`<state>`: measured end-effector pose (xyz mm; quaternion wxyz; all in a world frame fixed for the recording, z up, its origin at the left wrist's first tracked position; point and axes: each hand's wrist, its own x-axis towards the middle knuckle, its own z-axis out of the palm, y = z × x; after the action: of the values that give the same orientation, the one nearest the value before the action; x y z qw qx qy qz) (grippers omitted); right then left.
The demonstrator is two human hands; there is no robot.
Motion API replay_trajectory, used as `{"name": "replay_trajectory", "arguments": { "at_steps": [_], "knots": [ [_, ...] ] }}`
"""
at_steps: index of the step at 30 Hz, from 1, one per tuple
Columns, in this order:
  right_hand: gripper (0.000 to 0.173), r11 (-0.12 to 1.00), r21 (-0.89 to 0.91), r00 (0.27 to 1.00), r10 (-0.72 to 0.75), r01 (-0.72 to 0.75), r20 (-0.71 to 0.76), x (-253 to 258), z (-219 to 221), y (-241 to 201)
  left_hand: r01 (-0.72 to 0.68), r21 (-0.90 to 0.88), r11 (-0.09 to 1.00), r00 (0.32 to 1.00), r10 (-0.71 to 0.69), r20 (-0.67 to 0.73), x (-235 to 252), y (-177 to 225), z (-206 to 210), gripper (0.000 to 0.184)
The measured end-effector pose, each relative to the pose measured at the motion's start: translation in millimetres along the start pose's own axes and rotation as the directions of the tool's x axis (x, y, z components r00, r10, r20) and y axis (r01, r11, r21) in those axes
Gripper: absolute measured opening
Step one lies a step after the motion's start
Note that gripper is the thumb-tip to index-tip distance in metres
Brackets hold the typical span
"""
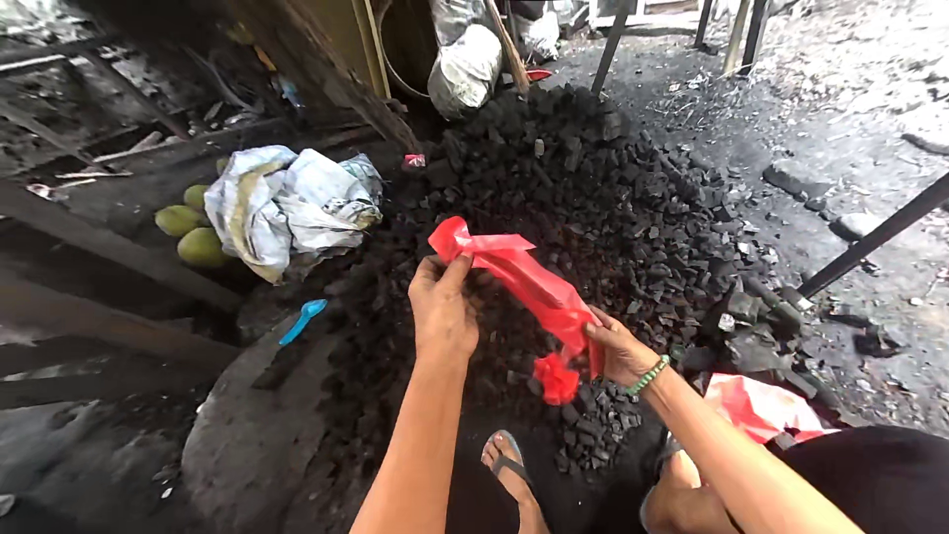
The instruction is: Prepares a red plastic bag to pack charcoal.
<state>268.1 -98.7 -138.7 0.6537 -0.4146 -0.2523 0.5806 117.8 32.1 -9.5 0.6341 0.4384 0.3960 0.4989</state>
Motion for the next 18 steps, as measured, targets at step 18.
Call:
{"name": "replay_trajectory", "arguments": {
  "at_steps": [18],
  "knots": [
    [0.046, 0.994, 0.105, 0.996, 0.016, -0.025, 0.087, -48, 35, 19, -0.090, 0.234, 0.968, 0.996, 0.089, 0.014, 2, -7, -41, 0.031]
  ]
}}
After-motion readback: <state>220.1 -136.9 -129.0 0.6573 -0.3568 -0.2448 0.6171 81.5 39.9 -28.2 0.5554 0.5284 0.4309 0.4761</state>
